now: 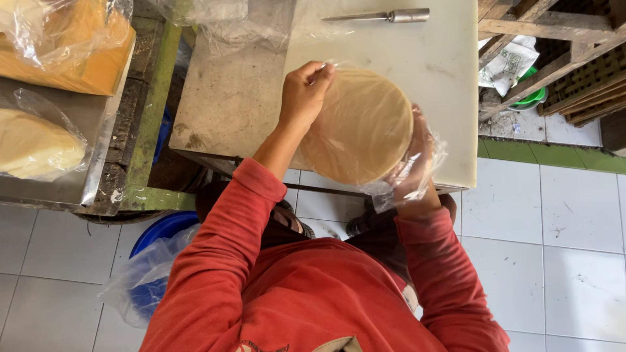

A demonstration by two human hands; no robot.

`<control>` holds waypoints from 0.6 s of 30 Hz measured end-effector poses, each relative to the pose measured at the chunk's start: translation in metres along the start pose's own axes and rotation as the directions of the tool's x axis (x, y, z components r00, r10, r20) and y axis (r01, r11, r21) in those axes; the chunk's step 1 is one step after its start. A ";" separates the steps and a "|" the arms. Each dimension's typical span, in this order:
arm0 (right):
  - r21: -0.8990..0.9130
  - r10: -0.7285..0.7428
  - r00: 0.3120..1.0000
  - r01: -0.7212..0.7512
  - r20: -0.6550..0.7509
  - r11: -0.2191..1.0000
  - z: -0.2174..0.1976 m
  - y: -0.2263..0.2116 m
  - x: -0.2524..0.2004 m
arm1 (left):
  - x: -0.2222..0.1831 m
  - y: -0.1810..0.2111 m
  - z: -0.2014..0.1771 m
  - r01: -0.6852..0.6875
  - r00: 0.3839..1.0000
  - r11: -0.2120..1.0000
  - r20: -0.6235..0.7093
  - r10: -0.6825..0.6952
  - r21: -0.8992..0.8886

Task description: The person separates thin circular wrappers by hand, peeling them apart one at a time and placing them in stacks on a white surface.

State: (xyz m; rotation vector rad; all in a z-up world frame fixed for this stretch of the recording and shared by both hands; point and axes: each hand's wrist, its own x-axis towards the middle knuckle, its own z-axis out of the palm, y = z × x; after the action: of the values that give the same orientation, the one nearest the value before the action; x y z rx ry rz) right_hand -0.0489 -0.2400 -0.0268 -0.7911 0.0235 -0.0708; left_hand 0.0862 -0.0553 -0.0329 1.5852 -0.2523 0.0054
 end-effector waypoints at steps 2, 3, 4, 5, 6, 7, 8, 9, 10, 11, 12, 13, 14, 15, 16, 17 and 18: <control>0.261 0.200 0.978 -0.178 -0.060 0.949 -0.003 -0.006 -0.002 | 0.002 -0.017 -0.001 -0.036 0.998 0.997 -0.041 0.039 0.062; 0.246 0.230 0.969 -0.201 -0.095 0.948 -0.005 -0.006 -0.004 | 0.002 -0.025 -0.001 -0.071 0.996 0.990 -0.045 0.077 0.123; 0.232 0.259 0.957 -0.224 -0.131 0.947 -0.006 -0.006 -0.005 | 0.002 -0.032 0.000 -0.104 0.992 0.977 -0.046 0.115 0.183; 0.219 0.284 0.944 -0.245 -0.166 0.944 -0.008 -0.006 -0.006 | 0.004 -0.037 0.002 -0.075 0.992 0.991 -0.089 0.085 0.112; 0.186 0.278 0.943 -0.244 -0.185 0.952 -0.010 -0.005 -0.007 | 0.006 -0.041 0.004 -0.048 0.990 0.998 -0.128 0.052 0.039; 0.152 0.271 0.941 -0.244 -0.201 0.958 -0.011 -0.004 -0.007 | 0.009 -0.044 0.005 -0.025 0.986 0.999 -0.166 0.018 -0.035; 0.117 0.264 0.940 -0.243 -0.217 0.963 -0.012 -0.003 -0.007 | 0.012 -0.046 0.003 -0.022 0.983 0.996 -0.183 0.007 -0.083; 0.134 0.218 0.958 -0.194 -0.189 0.972 -0.014 -0.002 -0.007 | 0.016 -0.047 -0.001 -0.023 0.979 0.991 -0.202 -0.004 -0.131; 0.152 0.170 0.972 -0.146 -0.162 0.978 -0.015 -0.001 -0.009 | 0.019 -0.048 -0.004 -0.024 0.975 0.984 -0.221 -0.016 -0.179; 0.170 0.124 0.983 -0.101 -0.133 0.980 -0.016 -0.001 -0.012 | 0.021 -0.048 -0.005 0.012 0.973 0.981 -0.225 -0.056 -0.193; 0.129 0.080 0.988 -0.062 -0.136 0.990 -0.017 -0.002 -0.014 | 0.024 -0.048 -0.007 0.048 0.969 0.977 -0.228 -0.096 -0.207; 0.088 0.039 0.990 -0.027 -0.137 0.996 -0.017 -0.003 -0.018 | 0.025 -0.048 -0.010 0.087 0.962 0.972 -0.234 -0.139 -0.220; 0.048 -0.002 0.991 0.008 -0.136 0.999 -0.016 -0.004 -0.022 | 0.026 -0.047 -0.011 0.072 0.958 0.969 -0.255 -0.133 -0.236; 0.047 -0.048 0.994 0.052 -0.098 0.998 -0.015 -0.006 -0.025 | 0.027 -0.046 -0.011 0.056 0.952 0.967 -0.278 -0.127 -0.250; 0.048 -0.094 0.994 0.096 -0.059 0.994 -0.013 -0.008 -0.028 | 0.027 -0.044 -0.011 0.040 0.946 0.964 -0.300 -0.121 -0.263; 0.050 -0.141 0.990 0.142 -0.020 0.989 -0.011 -0.012 -0.031 | 0.026 -0.041 -0.012 0.042 0.935 0.958 -0.326 -0.137 -0.282; 0.033 -0.154 0.986 0.156 -0.060 0.987 -0.007 -0.015 -0.033 | 0.025 -0.039 -0.013 0.042 0.923 0.953 -0.352 -0.153 -0.301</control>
State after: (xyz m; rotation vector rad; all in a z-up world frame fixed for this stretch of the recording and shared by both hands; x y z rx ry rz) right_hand -0.0834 -0.2529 -0.0215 -0.7526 0.0151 -0.2410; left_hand 0.1193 -0.0466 -0.0668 1.2723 0.1226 0.1830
